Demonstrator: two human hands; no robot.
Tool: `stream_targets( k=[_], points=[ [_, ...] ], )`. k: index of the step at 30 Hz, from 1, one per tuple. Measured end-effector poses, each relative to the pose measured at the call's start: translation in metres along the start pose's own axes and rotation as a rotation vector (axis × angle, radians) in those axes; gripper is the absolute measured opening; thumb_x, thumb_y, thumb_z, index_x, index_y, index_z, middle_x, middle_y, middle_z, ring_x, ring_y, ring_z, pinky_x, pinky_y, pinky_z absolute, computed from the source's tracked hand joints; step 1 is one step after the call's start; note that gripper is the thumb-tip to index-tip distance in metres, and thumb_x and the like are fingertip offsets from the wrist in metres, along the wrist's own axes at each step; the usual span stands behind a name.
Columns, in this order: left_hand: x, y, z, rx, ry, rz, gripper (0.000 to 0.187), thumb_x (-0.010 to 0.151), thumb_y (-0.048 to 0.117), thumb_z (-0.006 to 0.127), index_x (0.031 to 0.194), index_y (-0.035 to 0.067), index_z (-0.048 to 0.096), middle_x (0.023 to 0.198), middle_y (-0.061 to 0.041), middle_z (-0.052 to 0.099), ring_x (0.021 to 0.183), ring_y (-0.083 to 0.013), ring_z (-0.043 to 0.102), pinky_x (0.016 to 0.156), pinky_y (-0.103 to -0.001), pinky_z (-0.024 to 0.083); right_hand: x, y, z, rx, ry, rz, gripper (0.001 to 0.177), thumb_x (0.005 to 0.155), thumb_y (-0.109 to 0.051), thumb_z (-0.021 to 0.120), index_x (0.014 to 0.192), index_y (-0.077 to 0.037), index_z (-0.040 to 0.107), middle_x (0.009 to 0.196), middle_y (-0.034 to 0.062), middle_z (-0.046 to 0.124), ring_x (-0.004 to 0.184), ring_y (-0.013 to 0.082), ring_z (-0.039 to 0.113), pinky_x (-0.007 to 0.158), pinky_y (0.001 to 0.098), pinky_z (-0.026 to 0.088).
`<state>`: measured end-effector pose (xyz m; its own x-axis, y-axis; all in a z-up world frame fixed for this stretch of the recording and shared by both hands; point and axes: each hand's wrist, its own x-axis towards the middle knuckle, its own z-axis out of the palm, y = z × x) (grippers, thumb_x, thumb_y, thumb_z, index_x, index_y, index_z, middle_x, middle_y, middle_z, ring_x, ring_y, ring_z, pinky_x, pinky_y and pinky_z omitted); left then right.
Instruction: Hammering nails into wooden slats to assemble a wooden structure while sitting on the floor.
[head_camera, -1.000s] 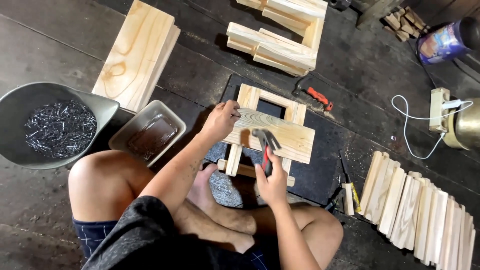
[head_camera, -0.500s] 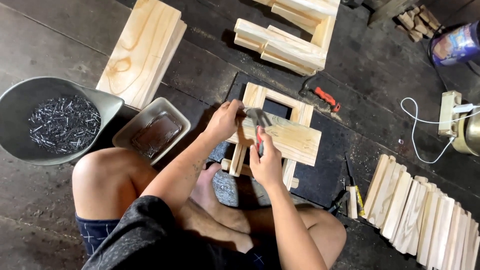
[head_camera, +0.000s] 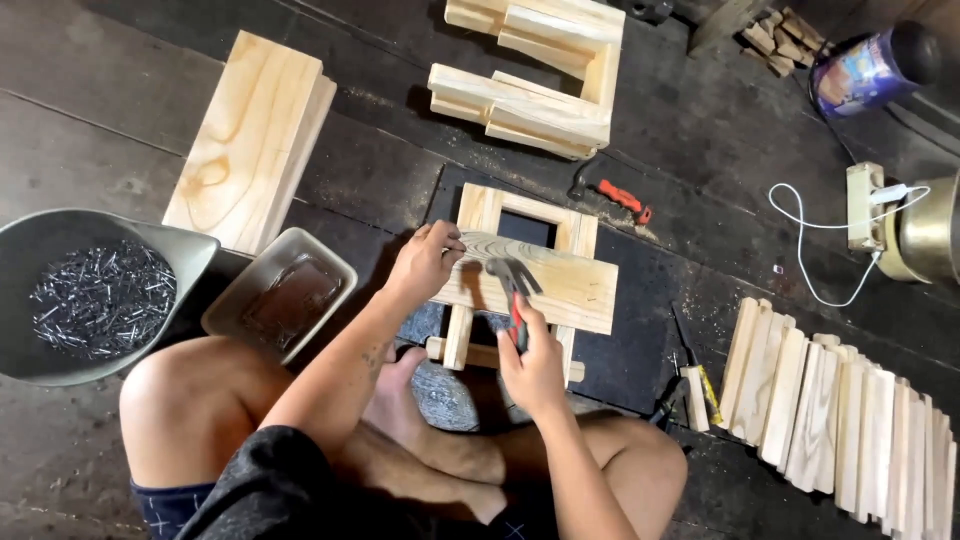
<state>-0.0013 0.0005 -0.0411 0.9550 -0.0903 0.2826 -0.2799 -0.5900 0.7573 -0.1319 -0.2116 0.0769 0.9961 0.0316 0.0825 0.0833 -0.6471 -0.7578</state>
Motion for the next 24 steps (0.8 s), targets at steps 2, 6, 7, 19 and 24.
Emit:
stream_targets(
  k=[2,6,7,19,24],
  points=[
    [-0.002,0.018,-0.013,-0.05,-0.063,-0.037,0.028,0.094,0.008,0.069,0.119,0.009,0.057,0.101,-0.006,0.078,0.107,-0.0317,0.068,0.078,-0.049,0.06,-0.032,0.024,-0.015,0.006,-0.005,-0.003,0.05,0.097,-0.021,0.069,0.144,-0.006,0.059,0.125,0.0153,0.073,0.108,0.0308,0.072,0.087,0.0419,0.06],
    [-0.004,0.057,-0.03,0.227,0.036,0.184,0.041,0.078,-0.006,0.056,0.115,0.009,0.064,0.123,-0.008,0.07,0.124,-0.0336,0.06,0.11,-0.059,0.043,-0.1,0.095,-0.027,0.01,0.126,0.08,0.058,0.093,-0.025,0.074,0.145,-0.006,0.059,0.147,0.0092,0.068,0.129,0.0205,0.069,0.106,0.0323,0.053],
    [-0.003,0.071,-0.024,0.229,0.031,0.181,0.041,0.078,-0.006,0.056,0.115,0.009,0.064,0.123,-0.008,0.07,0.124,-0.0336,0.06,0.11,-0.059,0.043,-0.101,0.098,-0.029,0.013,0.124,0.084,0.058,0.093,-0.025,0.074,0.145,-0.006,0.059,0.147,0.0092,0.068,0.129,0.0205,0.069,0.106,0.0323,0.053],
    [0.012,0.127,0.053,0.548,-0.448,-0.004,0.056,0.093,0.003,0.063,0.149,0.003,0.053,0.113,-0.017,0.077,0.105,-0.0342,0.074,0.097,-0.049,0.055,-0.088,0.096,-0.024,0.341,0.143,0.393,0.062,0.09,-0.013,0.074,0.148,-0.012,0.054,0.1,0.0098,0.056,0.048,0.0192,0.055,0.041,0.0336,0.059],
    [0.005,0.143,0.035,0.61,-0.453,0.098,0.05,0.1,0.005,0.051,0.149,-0.005,0.046,0.128,-0.028,0.066,0.117,-0.0402,0.066,0.105,-0.05,0.054,-0.084,0.079,-0.03,0.319,0.13,0.425,0.062,0.091,-0.02,0.072,0.15,-0.01,0.054,0.111,0.0094,0.058,0.058,0.0191,0.06,0.044,0.0324,0.058]
  ],
)
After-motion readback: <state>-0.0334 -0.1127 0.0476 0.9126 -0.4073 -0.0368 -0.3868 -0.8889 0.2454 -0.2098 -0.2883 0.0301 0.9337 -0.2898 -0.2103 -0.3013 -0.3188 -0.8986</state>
